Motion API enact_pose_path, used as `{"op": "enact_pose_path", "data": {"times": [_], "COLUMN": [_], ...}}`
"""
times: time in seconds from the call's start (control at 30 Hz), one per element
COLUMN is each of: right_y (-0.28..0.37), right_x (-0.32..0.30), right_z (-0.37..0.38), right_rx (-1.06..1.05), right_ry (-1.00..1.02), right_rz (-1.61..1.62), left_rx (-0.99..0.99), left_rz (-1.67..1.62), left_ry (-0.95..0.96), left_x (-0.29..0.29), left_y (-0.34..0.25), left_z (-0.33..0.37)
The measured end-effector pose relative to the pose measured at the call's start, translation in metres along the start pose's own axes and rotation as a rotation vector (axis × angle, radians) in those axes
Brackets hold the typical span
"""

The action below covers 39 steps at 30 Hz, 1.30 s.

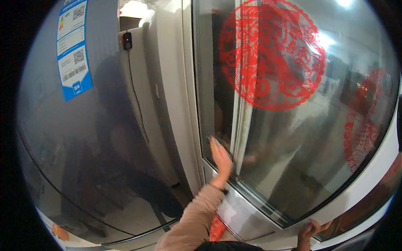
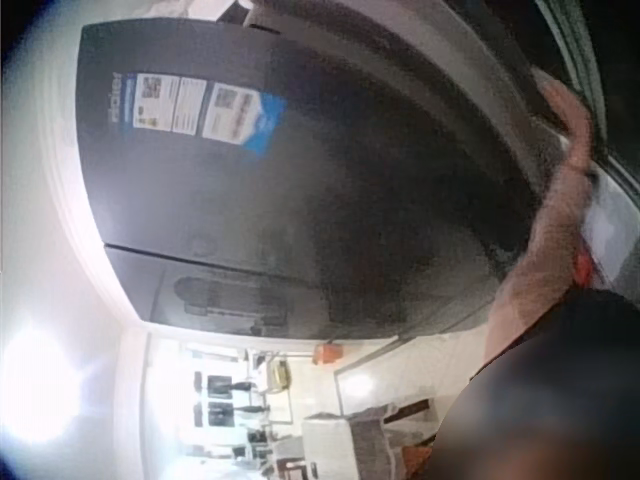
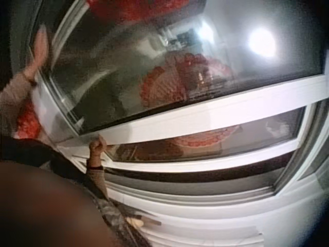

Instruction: The person wipes the white window frame and glass with a cloth, moving along the vertical and horizontal edges and across the glass surface. The person uses both hands to hold the frame and wipe different sections, including the lower panel and the area near a red plastic bag on the floor.

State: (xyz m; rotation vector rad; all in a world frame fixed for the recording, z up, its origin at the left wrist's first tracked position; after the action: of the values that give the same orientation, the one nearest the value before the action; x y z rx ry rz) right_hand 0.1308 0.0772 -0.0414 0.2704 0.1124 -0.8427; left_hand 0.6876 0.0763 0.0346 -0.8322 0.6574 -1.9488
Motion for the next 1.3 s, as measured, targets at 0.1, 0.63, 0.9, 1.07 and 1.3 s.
{"op": "enact_pose_path", "data": {"times": [0.1,0.63,0.9,1.07,1.3], "right_y": [-0.001,-0.01,0.0,0.01,0.018], "right_x": [-0.003,-0.013,-0.01,-0.013,-0.014], "right_z": [0.002,0.001,0.003,0.012,0.02], "right_rx": [-0.042,-0.034,-0.019,-0.045,-0.053], "right_ry": [-0.046,-0.088,-0.072,-0.052,-0.015], "right_rz": [-0.012,-0.223,-0.219,-0.241,-0.267], "left_rx": [0.229,0.541,0.424,-0.145,-0.546], "left_rz": [0.04,-0.15,0.062,0.042,0.524], "left_ry": [0.181,0.103,0.116,-0.022,0.367], "left_x": [0.029,0.062,0.017,-0.032,-0.023], "left_y": [-0.058,-0.148,-0.038,0.108,0.181], "left_z": [-0.055,0.269,0.17,0.037,-0.049]}}
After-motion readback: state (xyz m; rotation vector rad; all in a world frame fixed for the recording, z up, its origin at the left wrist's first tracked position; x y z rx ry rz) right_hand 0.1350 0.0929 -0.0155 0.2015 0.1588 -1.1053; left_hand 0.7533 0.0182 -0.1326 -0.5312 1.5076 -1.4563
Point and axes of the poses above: each hand's wrist, its own z-axis towards the middle knuckle, its own x-axis out of the palm, y = z × x, the point moved 9 cm from there along z, towards the middle knuckle, and after that the axes turned 14 degrees about -z, right-handed, at the moved point
